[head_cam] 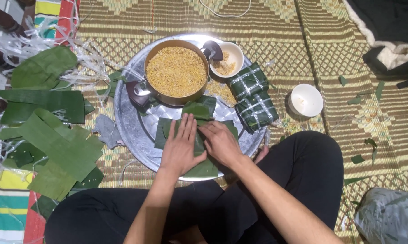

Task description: Filling a square mold with banana leaves, rice, and beans to prepare traditional rice cakes.

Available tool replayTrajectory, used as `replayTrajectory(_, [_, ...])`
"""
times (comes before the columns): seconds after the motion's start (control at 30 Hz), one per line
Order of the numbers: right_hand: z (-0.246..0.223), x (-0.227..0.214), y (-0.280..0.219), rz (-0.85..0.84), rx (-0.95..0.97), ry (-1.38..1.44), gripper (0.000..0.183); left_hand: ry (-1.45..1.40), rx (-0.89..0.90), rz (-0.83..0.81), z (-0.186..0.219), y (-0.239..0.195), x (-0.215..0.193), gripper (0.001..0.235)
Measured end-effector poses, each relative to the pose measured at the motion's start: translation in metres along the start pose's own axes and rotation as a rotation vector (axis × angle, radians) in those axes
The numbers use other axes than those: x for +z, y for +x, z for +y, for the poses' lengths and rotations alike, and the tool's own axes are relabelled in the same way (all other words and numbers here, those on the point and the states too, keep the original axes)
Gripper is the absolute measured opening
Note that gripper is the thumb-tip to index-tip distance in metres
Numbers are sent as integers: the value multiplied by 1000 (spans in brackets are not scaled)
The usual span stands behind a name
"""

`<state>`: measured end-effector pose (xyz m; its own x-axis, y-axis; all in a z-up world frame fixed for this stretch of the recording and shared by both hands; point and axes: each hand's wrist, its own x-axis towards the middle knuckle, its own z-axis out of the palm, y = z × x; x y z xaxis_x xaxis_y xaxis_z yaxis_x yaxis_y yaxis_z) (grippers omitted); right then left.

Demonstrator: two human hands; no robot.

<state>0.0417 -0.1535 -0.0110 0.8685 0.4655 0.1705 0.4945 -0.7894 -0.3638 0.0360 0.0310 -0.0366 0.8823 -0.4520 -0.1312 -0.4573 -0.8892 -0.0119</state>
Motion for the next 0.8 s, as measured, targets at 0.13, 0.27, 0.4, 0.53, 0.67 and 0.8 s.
replayTrajectory(0.13, [0, -1, 0, 1, 9, -14, 42, 51, 18, 105, 3, -4, 10, 93])
replayTrajectory(0.27, [-2, -6, 2, -53, 51, 17, 44, 25, 14, 160, 4, -6, 16, 82])
replayTrajectory(0.4, [6, -20, 8, -130, 33, 116, 48, -13, 62, 197, -9, -7, 14, 57])
replayTrajectory(0.53, [-3, -43, 12, -210, -25, 78, 50, 35, 94, 52, -11, -12, -13, 58])
replayTrajectory(0.67, [-3, -43, 8, -231, -118, -51, 46, 16, 68, -57, -1, -8, -4, 72])
replayTrajectory(0.8, [25, -17, 8, -158, -41, 143, 35, 16, 24, -96, 6, -8, -8, 82])
